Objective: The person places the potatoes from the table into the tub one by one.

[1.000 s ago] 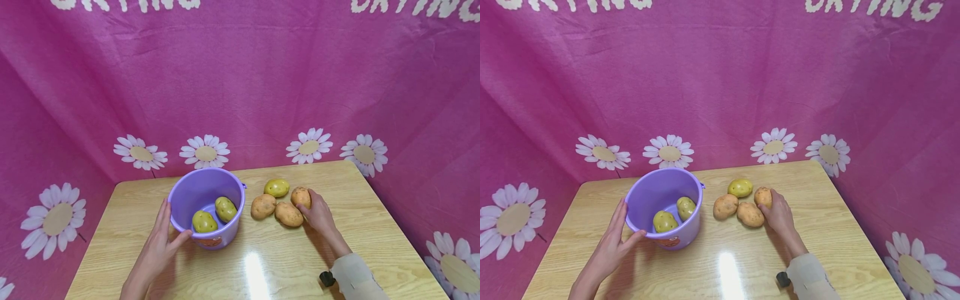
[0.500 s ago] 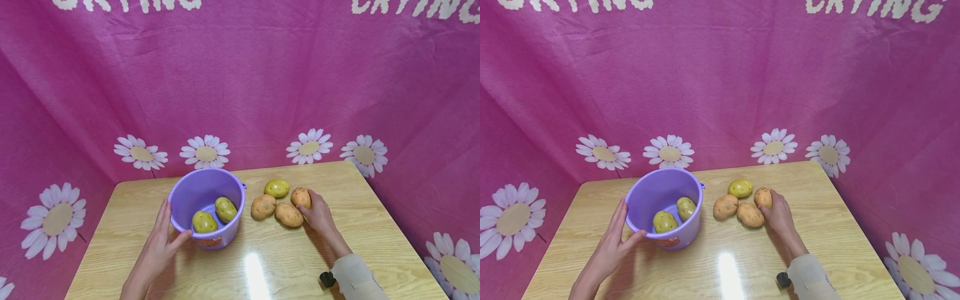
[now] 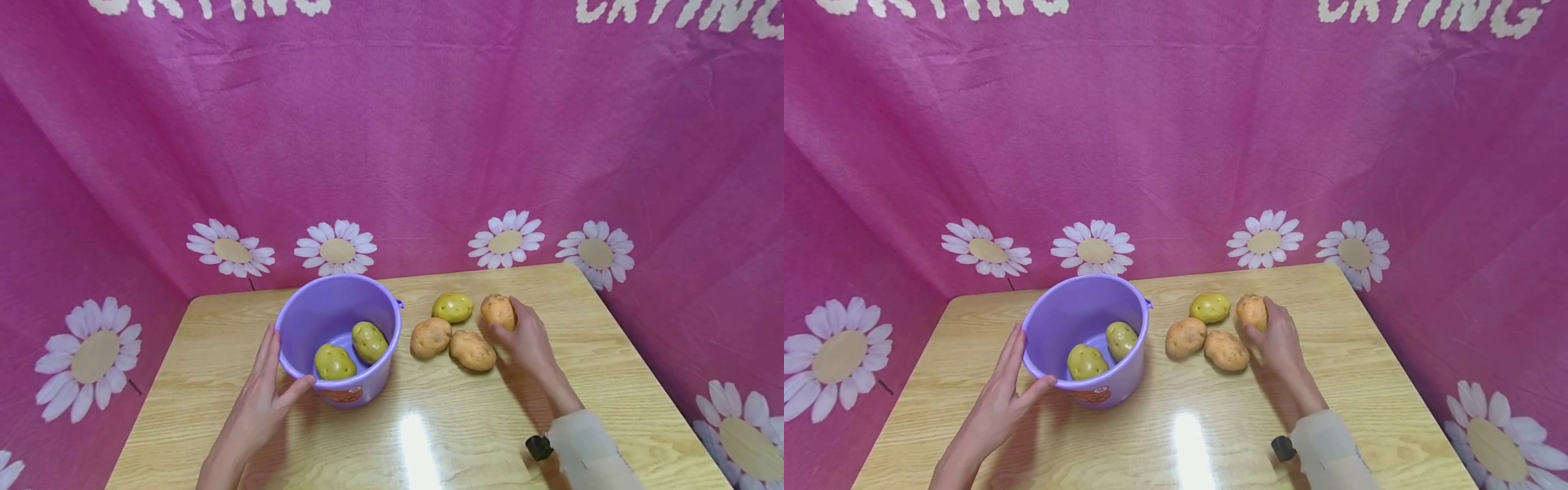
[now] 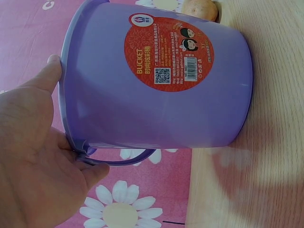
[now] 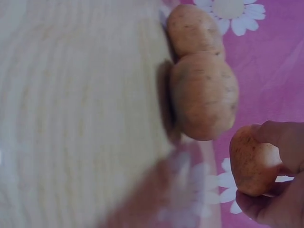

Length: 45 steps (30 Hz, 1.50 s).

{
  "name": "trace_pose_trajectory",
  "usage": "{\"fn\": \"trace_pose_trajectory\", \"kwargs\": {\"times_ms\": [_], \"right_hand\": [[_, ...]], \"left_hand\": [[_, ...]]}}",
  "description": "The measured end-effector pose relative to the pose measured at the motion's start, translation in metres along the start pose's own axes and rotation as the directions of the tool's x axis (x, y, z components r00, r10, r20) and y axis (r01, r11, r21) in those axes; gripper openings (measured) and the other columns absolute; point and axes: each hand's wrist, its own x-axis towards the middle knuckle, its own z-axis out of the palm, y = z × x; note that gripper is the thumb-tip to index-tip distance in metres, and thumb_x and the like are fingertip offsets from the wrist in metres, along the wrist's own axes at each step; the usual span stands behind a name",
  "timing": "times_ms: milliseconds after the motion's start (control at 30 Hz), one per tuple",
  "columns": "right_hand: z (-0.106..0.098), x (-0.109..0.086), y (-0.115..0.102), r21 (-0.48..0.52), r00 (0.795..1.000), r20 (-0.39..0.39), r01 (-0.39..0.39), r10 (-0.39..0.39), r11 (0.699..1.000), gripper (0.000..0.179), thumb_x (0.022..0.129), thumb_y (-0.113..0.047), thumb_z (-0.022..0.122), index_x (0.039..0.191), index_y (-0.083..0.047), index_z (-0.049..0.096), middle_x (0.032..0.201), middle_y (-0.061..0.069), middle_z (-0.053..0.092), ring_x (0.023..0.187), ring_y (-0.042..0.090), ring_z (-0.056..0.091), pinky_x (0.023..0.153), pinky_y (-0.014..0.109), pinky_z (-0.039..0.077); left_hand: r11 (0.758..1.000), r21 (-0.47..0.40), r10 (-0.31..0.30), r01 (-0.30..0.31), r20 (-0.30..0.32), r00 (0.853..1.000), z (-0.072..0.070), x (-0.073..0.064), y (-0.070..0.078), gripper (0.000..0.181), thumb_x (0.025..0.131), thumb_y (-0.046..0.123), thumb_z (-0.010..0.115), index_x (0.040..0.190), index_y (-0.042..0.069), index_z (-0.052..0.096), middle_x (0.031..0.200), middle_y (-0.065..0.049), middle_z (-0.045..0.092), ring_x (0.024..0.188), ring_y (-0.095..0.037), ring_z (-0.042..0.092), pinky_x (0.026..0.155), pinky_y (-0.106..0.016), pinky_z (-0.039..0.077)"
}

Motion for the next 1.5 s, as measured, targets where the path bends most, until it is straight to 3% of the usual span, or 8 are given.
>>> {"fn": "trace_pose_trajectory", "kwargs": {"times_ms": [567, 733, 1000, 1500], "right_hand": [[-0.036, 0.015, -0.035, -0.042, 0.986, -0.118, 0.113, -0.118, 0.993, 0.065, 0.079, -0.016, 0.074, 0.129, 0.011, 0.044, 0.112, 0.031, 0.053, 0.099, 0.043, 0.052, 0.079, 0.056, 0.043], [-0.048, 0.019, -0.046, -0.039, 0.982, -0.146, 0.115, -0.120, 0.993, 0.065, 0.079, -0.018, 0.074, 0.129, 0.011, 0.045, 0.109, 0.030, 0.054, 0.093, 0.041, 0.052, 0.074, 0.054, 0.043], [-0.067, 0.025, -0.062, -0.032, 0.979, -0.169, 0.108, -0.112, 0.994, 0.067, 0.081, -0.020, 0.073, 0.132, 0.010, 0.042, 0.114, 0.031, 0.052, 0.097, 0.042, 0.051, 0.075, 0.055, 0.043], [-0.072, 0.029, -0.063, -0.038, 0.977, -0.179, 0.114, -0.119, 0.993, 0.067, 0.081, -0.022, 0.072, 0.134, 0.006, 0.043, 0.111, 0.030, 0.053, 0.094, 0.041, 0.051, 0.072, 0.053, 0.042]], "left_hand": [[1.000, -0.008, 0.008, -0.008, -0.007, 1.000, 0.000, 0.001, -0.001, 0.093, 0.086, 0.049, 0.060, 0.150, 0.012, 0.004, 0.155, 0.005, -0.006, 0.139, -0.029, 0.011, 0.106, -0.055, 0.022], [1.000, -0.006, 0.008, -0.008, -0.004, 1.000, 0.000, 0.001, -0.001, 0.094, 0.086, 0.049, 0.060, 0.150, 0.013, 0.003, 0.155, 0.006, -0.006, 0.139, -0.029, 0.012, 0.105, -0.055, 0.023], [1.000, -0.007, 0.010, -0.011, -0.004, 1.000, 0.000, 0.000, -0.001, 0.094, 0.086, 0.049, 0.060, 0.150, 0.011, 0.004, 0.155, 0.004, -0.006, 0.138, -0.029, 0.012, 0.105, -0.054, 0.023], [1.000, -0.006, 0.001, -0.001, 0.006, 1.000, 0.000, 0.001, 0.000, 0.094, 0.086, 0.051, 0.059, 0.150, 0.011, 0.003, 0.155, 0.005, -0.007, 0.139, -0.029, 0.011, 0.106, -0.054, 0.022]]}}
